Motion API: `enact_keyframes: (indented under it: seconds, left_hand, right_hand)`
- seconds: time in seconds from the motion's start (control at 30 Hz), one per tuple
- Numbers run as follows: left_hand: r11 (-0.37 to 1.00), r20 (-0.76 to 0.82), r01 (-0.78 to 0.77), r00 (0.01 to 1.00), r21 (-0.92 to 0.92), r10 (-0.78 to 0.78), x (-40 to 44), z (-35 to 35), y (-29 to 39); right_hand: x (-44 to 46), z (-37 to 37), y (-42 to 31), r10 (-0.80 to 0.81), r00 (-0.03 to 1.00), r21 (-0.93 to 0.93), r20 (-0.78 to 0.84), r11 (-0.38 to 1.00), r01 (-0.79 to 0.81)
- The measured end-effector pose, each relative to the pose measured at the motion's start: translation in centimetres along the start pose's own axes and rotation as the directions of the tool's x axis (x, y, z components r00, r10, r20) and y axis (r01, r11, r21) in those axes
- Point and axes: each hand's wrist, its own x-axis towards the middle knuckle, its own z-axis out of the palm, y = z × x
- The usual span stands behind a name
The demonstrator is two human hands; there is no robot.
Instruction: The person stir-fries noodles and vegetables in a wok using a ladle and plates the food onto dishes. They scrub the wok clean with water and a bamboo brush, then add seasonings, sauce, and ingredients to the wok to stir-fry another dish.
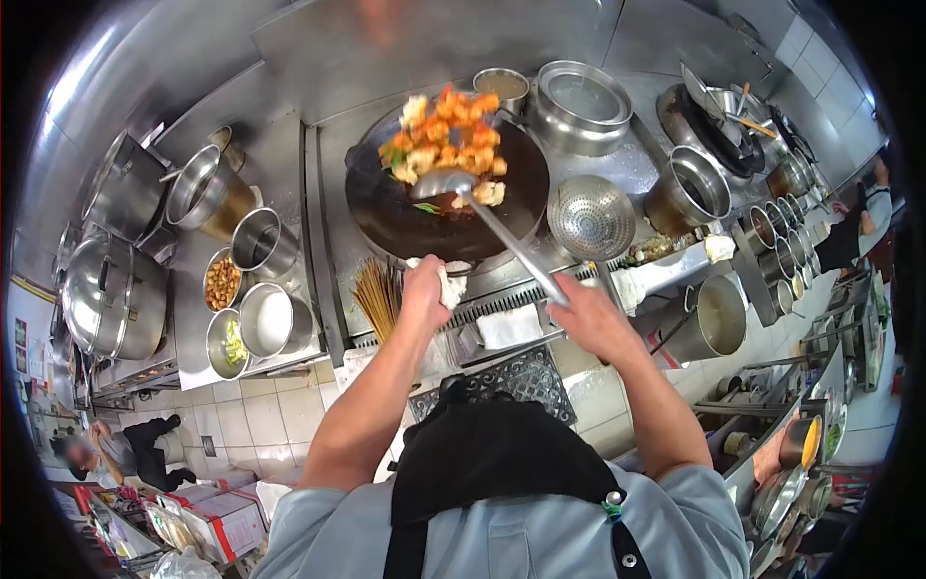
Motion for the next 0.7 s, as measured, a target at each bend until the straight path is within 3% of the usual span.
enact_keyframes:
  seconds: [0.03, 0.07, 0.17, 0.3, 0.33, 0.43, 0.47, 0.5, 0.57, 0.67, 0.7]
  left_hand:
    - [0.997, 0.041, -0.025, 0.999, -0.072, 0.028, 2.9, -0.8, -0.4]
    - [0.996, 0.024, -0.082, 0.996, -0.029, 0.082, 5.6, -2.2, -1.3]
    - [0.999, 0.002, -0.037, 0.999, -0.021, 0.038, 5.8, -1.1, -1.3]
    - [0.987, -0.035, 0.108, 0.993, -0.12, -0.113, 5.1, 0.2, -1.0]
    - [0.989, -0.03, 0.089, 0.995, -0.121, -0.094, 5.6, 0.2, -1.0]
    - [0.998, -0.045, 0.061, 0.997, 0.005, -0.06, 4.2, 1.0, -0.5]
    - [0.997, 0.068, 0.043, 0.997, -0.062, -0.039, 3.2, 1.0, -0.6]
    - [0.995, -0.008, 0.057, 0.998, -0.082, -0.058, 1.0, 2.3, 0.0]
    - [0.988, 0.055, 0.15, 0.987, -0.023, -0.149, 0.2, 2.3, 1.0]
    - [0.994, 0.01, 0.066, 0.998, -0.085, -0.065, 0.8, 1.0, -0.1]
    - [0.997, 0.044, -0.039, 0.998, -0.072, 0.042, -0.1, -0.1, -1.3]
  right_hand:
    - [-0.4, -0.3, -0.4, 0.01, 1.0, 0.002, 0.008, 1.0, -0.01]
    - [-0.9, 0.0, 0.1, 0.039, 0.998, 0.02, 0.043, 0.999, -0.04]
    - [-2.9, 0.5, 0.3, 0.05, 0.998, 0.015, 0.036, 0.999, -0.051]
    - [-3.4, -0.1, -0.9, 0.119, 0.987, 0.011, 0.11, 0.993, -0.121]
    - [-3.1, -0.1, -0.6, 0.066, 0.993, 0.012, 0.101, 0.998, -0.067]
    - [-2.1, -1.7, -2.3, 0.103, 0.983, -0.03, 0.153, 0.995, -0.099]
    - [-2.1, -2.1, -2.4, 0.069, 0.987, -0.067, 0.145, 0.996, -0.059]
    - [-1.7, -2.3, -2.5, 0.061, 0.987, -0.076, 0.148, 0.996, -0.051]
    - [-0.9, -2.8, -2.7, 0.057, 0.984, -0.093, 0.168, 0.995, -0.042]
    - [1.3, -2.2, -2.8, 0.146, 0.974, -0.081, 0.176, 0.988, -0.133]
    - [2.1, -1.2, -1.8, 0.166, 0.973, -0.073, 0.158, 0.985, -0.157]
